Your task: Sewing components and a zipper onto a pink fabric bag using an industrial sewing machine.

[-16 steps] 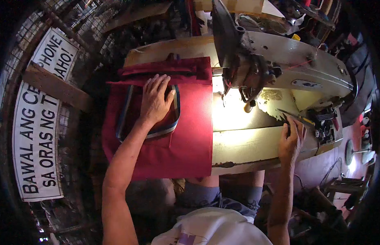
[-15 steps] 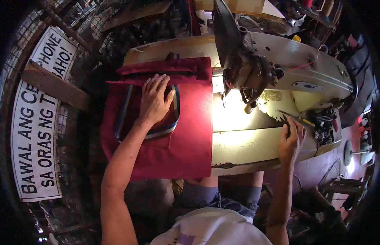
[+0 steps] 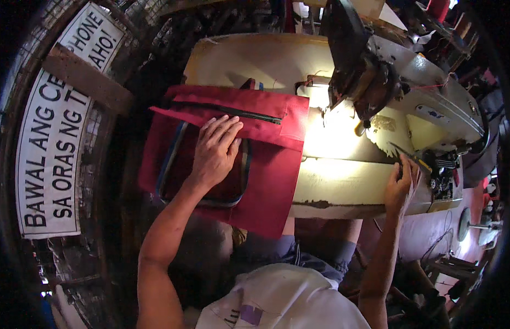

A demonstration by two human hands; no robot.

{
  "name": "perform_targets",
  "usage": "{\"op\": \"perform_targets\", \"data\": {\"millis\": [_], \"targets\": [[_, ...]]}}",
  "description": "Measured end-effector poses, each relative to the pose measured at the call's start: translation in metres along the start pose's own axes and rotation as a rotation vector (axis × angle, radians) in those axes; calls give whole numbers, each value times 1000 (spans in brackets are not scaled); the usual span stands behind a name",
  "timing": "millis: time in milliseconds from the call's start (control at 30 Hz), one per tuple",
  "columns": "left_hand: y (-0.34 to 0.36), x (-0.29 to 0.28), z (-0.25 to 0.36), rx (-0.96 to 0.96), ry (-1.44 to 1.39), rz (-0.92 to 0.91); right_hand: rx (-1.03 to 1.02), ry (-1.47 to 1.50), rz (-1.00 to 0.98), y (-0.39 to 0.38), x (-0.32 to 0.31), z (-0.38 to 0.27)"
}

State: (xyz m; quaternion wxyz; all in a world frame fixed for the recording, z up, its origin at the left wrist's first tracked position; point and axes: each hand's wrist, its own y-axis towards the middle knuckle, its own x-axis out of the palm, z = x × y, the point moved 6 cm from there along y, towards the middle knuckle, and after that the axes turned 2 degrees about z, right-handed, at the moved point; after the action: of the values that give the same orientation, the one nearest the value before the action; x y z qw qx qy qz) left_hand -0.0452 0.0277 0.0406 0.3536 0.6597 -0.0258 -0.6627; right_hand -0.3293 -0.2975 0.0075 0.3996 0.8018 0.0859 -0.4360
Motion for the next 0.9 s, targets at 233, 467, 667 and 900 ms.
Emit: {"op": "perform_targets", "data": {"millis": [233, 467, 667, 900], "targets": [[5, -4, 31, 11, -52, 53, -13, -20, 19, -2, -2, 3], [26, 17, 27, 24, -141, -2, -39, -19, 8, -3, 0, 7], [30, 20, 28, 41, -88, 78, -183, -177, 169, -2, -26, -43], [4, -5, 43, 130, -502, 96, -503, 644, -179, -6, -20, -179]]}}
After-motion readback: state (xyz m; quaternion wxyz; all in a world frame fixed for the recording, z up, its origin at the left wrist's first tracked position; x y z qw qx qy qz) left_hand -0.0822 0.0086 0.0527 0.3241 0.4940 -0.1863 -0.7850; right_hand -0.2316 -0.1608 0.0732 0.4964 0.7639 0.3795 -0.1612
